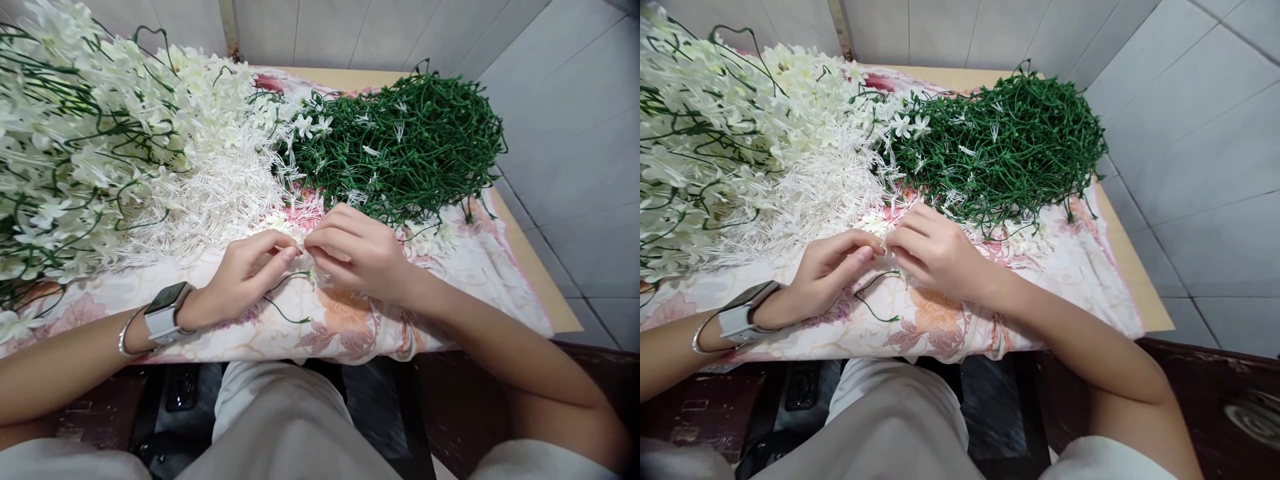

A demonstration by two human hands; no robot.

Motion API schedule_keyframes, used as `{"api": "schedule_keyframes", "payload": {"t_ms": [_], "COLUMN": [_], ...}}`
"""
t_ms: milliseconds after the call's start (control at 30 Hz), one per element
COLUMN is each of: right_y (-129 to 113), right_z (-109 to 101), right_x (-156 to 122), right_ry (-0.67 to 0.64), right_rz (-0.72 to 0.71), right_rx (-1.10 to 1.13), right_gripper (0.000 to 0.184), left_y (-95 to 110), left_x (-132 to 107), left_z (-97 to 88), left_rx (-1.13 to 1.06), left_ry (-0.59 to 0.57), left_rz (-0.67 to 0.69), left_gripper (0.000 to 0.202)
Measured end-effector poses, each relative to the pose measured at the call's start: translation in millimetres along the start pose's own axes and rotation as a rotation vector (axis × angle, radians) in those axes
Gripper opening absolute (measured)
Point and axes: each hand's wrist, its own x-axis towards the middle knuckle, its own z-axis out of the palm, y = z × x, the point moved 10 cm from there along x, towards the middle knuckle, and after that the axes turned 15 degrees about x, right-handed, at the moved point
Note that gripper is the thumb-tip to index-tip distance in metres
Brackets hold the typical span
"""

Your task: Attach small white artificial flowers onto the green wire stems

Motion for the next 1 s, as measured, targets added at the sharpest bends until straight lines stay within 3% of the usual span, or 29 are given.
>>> {"api": "schedule_keyframes", "payload": {"t_ms": [200,333,667,1000], "right_y": [20,21,16,3], "right_z": [-15,-12,-2,5], "right_x": [-1,-1,0,-1], "right_ry": [0.143,0.132,0.039,-0.053], "right_rz": [0.180,0.205,0.180,0.023], "right_rx": [0.309,0.357,0.346,0.024], "right_gripper": [0.008,0.008,0.010,0.012], "left_y": [-13,-8,5,-3], "left_x": [-3,0,1,0], "left_z": [-4.9,-2.9,6.0,2.6], "left_rx": [-0.095,0.007,0.191,0.170], "left_ry": [0.119,0.073,-0.042,-0.020], "left_rz": [-0.069,-0.042,0.037,-0.046], "left_gripper": [0.012,0.007,0.008,0.010]}}
